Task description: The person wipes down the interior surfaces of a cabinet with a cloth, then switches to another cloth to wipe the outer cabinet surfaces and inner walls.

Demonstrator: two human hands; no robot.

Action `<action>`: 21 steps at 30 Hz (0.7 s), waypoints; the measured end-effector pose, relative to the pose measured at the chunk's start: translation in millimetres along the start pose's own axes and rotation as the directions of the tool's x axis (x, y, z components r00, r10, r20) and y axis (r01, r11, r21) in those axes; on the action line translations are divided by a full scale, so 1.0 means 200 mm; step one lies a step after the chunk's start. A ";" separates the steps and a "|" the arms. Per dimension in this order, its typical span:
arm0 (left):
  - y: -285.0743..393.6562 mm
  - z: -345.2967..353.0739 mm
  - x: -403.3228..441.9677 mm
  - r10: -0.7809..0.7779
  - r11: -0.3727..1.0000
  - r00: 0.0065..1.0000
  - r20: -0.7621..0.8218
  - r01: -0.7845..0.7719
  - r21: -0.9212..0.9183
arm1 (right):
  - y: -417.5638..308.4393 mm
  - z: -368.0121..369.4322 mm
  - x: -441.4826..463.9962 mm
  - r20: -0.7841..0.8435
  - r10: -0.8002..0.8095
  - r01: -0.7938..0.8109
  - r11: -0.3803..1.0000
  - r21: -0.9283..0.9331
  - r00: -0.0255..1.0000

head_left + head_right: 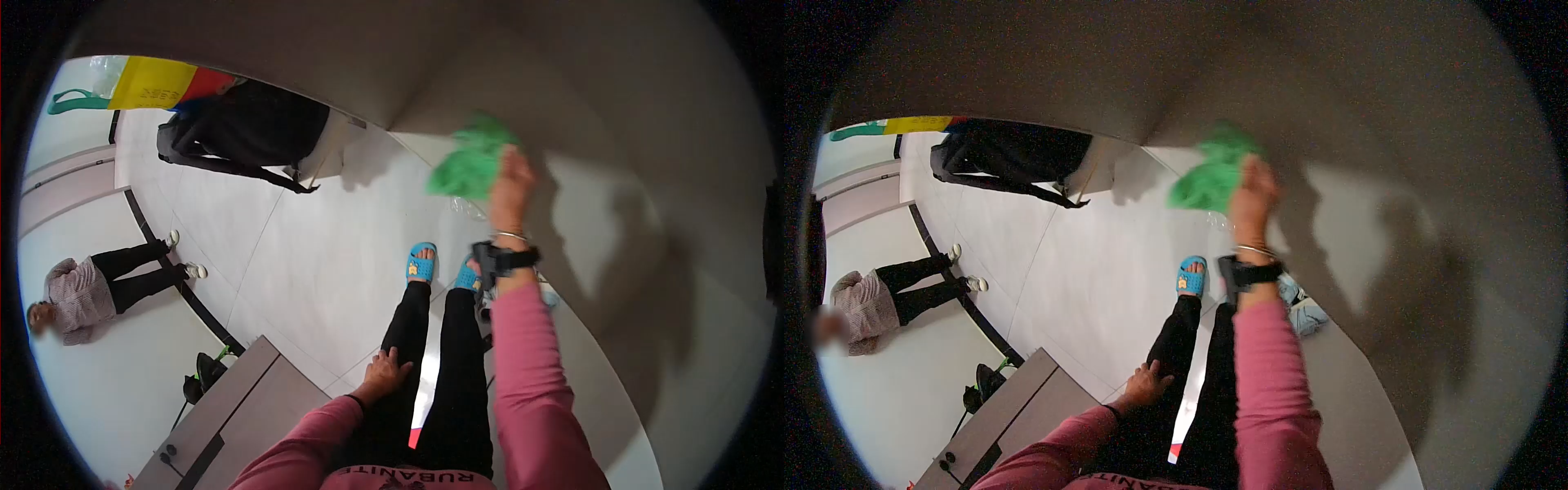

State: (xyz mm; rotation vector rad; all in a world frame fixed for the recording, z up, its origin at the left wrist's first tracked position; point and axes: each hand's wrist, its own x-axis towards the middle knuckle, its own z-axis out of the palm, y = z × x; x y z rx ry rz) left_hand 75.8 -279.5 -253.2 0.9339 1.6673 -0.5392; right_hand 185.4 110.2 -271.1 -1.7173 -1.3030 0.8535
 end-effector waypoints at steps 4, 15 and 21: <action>-0.02 0.00 0.00 -0.004 0.999 1.000 -0.001 0.004 -0.050 | 0.27 -0.32 0.36 -0.260 0.224 -0.142 0.944 0.299 0.939; -0.02 0.02 0.01 -0.040 0.998 0.998 0.048 0.043 -0.053 | 0.19 0.33 0.83 -0.034 -0.212 0.018 0.238 -0.971 0.977; 0.00 0.01 -0.01 -0.052 0.996 0.997 0.064 0.056 -0.063 | 0.02 0.69 0.59 0.193 -0.450 0.394 0.411 -0.822 0.872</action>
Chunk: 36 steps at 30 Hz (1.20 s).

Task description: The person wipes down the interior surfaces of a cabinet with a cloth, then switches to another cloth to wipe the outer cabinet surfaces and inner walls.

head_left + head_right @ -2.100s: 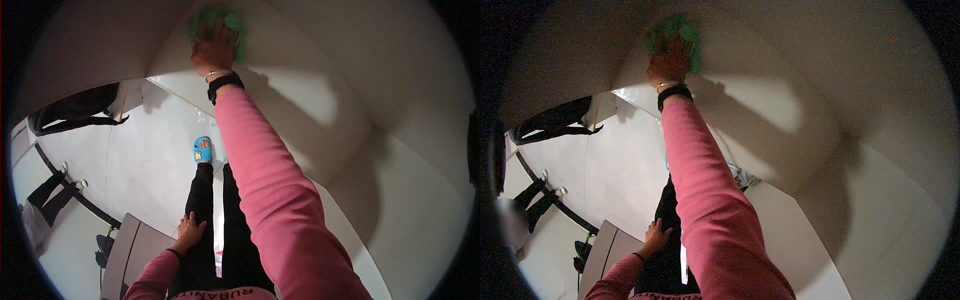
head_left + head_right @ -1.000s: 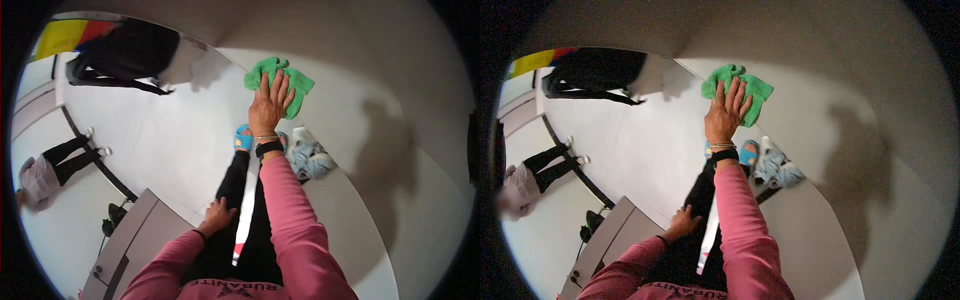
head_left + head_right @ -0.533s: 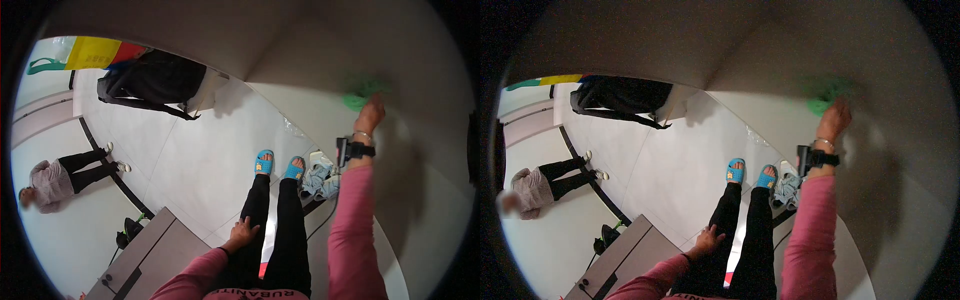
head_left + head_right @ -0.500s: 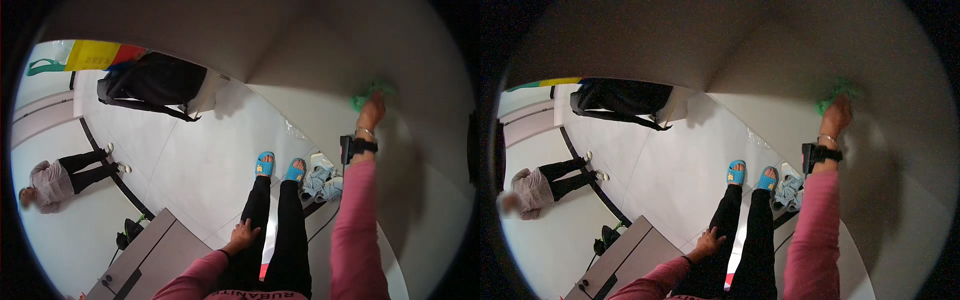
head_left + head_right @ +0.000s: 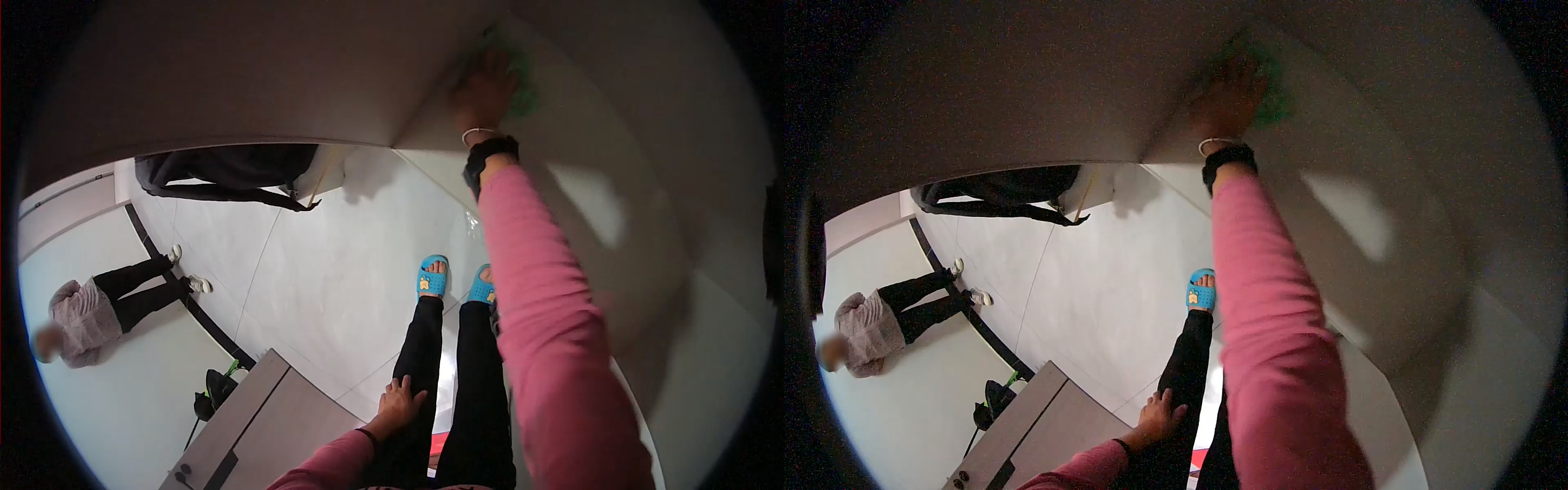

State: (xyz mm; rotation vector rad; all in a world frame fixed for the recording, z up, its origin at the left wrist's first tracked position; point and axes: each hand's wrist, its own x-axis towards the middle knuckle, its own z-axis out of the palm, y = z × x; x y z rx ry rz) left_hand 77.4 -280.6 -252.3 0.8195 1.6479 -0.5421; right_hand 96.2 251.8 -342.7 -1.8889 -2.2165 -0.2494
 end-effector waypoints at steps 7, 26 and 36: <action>0.05 -0.10 0.01 0.030 0.998 1.000 0.006 -0.030 0.049 | -0.10 -0.27 -0.53 0.183 -0.427 0.289 0.815 0.503 0.886; 0.00 -0.12 0.05 0.048 0.991 0.997 0.059 -0.055 0.118 | 1.60 -0.73 -1.67 0.274 0.775 -0.793 0.430 0.432 0.570; -0.01 -0.11 0.06 0.010 0.996 0.995 0.096 -0.019 0.088 | 1.41 -0.29 -0.92 0.184 0.729 -0.693 0.684 -0.225 0.660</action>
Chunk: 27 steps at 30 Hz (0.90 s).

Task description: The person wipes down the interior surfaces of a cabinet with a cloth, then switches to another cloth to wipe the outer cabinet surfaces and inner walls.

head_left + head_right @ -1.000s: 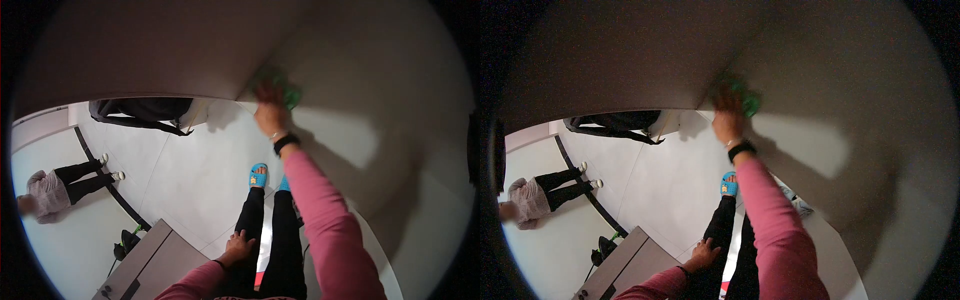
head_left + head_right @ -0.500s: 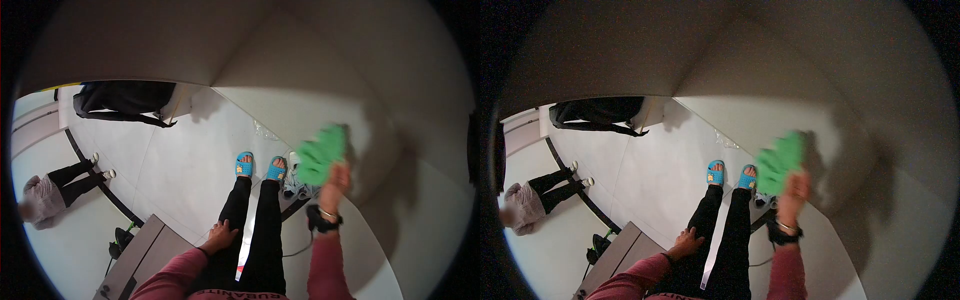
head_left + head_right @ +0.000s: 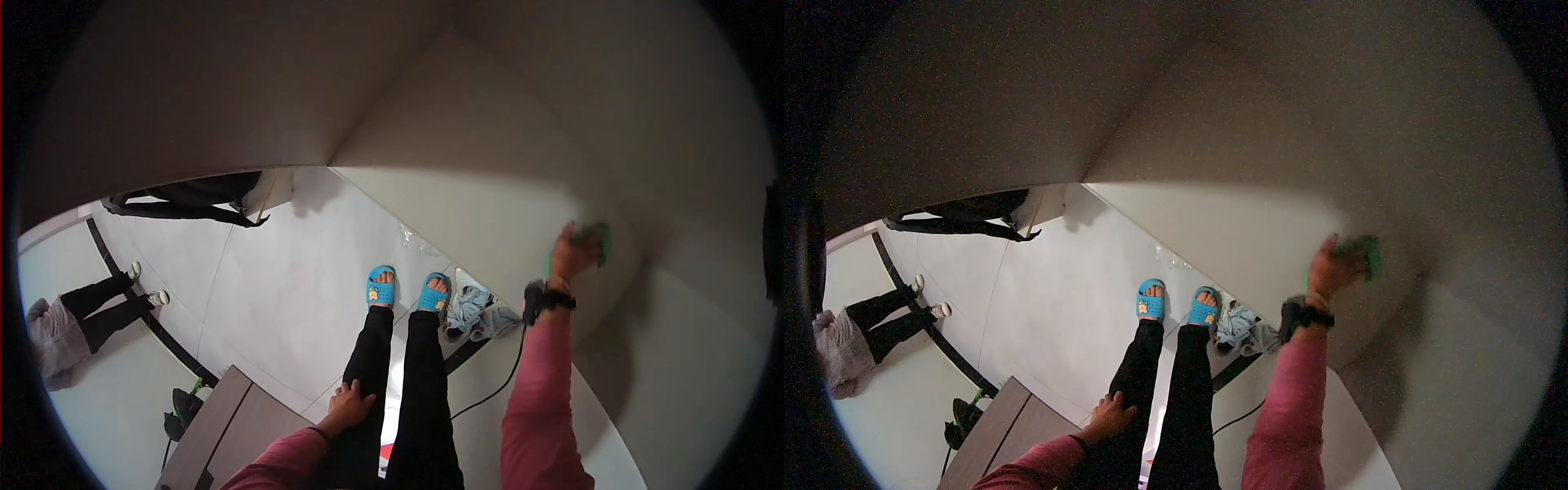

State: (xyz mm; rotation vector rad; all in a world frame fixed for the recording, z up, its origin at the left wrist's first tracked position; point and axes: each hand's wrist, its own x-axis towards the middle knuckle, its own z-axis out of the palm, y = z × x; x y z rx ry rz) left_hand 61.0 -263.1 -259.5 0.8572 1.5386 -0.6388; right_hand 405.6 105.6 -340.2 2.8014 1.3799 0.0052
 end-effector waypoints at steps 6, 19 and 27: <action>0.03 -0.07 -0.01 0.009 1.000 1.000 -0.020 -0.009 -0.021 | -0.98 -0.03 0.19 -0.057 -0.176 0.182 0.977 0.109 0.983; 0.07 -0.07 -0.03 0.042 0.997 0.993 -0.109 -0.048 -0.055 | -1.80 0.04 -0.01 -0.478 -0.574 0.744 0.564 0.357 0.664; 0.09 -0.05 -0.05 0.056 0.997 0.986 -0.158 -0.065 -0.050 | -1.41 -0.06 -0.22 -0.200 -0.939 0.812 0.118 0.571 0.278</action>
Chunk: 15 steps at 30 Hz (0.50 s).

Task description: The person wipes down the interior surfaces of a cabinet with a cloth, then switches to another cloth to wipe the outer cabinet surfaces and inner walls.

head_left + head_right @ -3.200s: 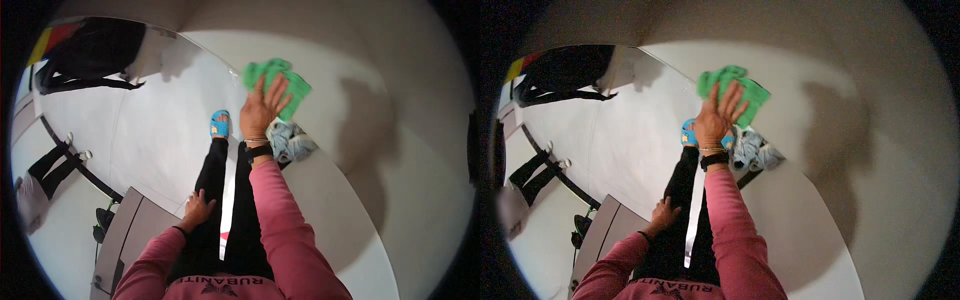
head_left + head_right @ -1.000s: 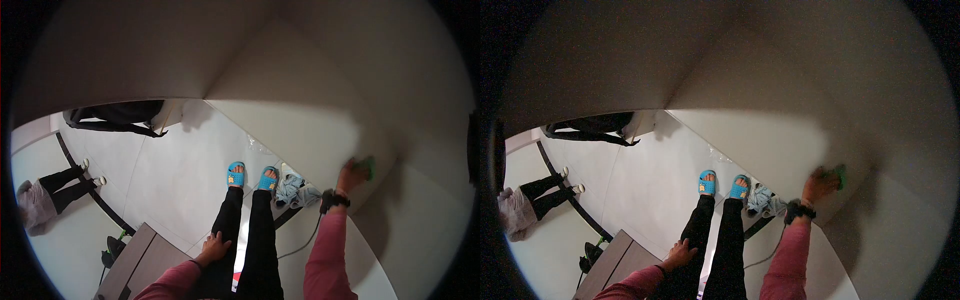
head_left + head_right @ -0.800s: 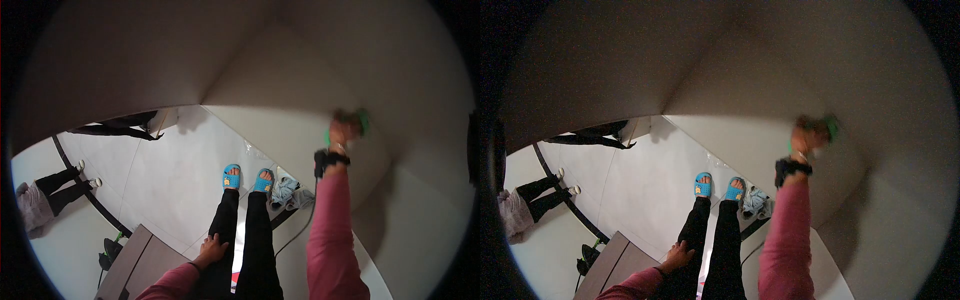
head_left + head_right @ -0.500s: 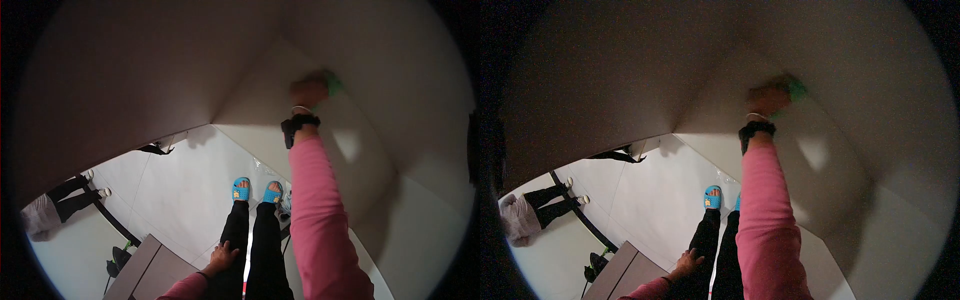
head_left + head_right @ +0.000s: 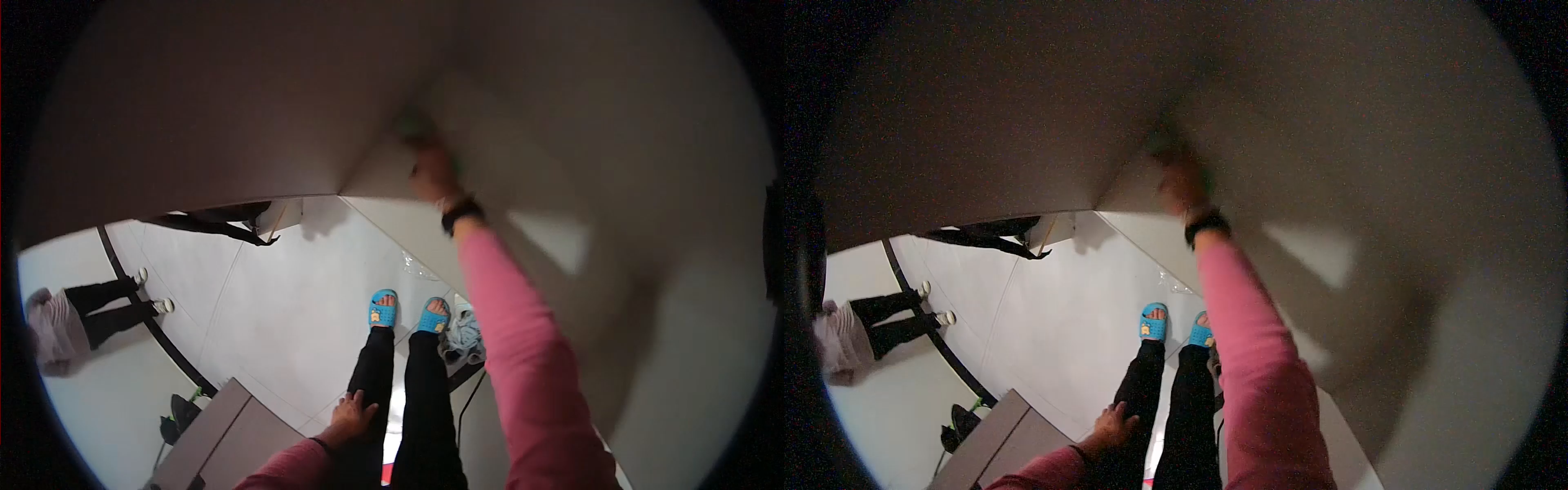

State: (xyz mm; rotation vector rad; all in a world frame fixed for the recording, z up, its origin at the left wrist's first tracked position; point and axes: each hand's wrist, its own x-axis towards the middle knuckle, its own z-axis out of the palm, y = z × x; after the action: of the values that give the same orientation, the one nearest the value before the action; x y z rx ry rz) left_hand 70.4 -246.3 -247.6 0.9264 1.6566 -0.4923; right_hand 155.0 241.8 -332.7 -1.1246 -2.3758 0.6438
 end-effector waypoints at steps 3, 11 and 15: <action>0.03 -0.06 -0.01 0.007 0.999 0.997 0.074 -0.010 0.044 | -0.30 0.07 -0.35 0.100 -0.085 0.075 0.992 0.103 0.991; -0.27 -0.10 0.27 0.237 0.970 0.945 0.226 -0.244 0.003 | -0.48 -0.15 -1.24 0.476 0.065 -0.129 0.986 0.102 0.877; -0.17 -0.57 0.15 0.387 0.895 0.840 -0.380 -0.442 -0.064 | -0.66 -0.57 -1.68 0.507 0.477 -0.575 0.816 0.048 0.718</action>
State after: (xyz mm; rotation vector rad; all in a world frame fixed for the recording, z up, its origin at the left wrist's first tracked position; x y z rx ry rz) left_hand -29.5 -174.1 -247.9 1.2778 1.7153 0.1099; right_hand 334.8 -74.9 -226.9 -1.7357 -2.2593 1.4830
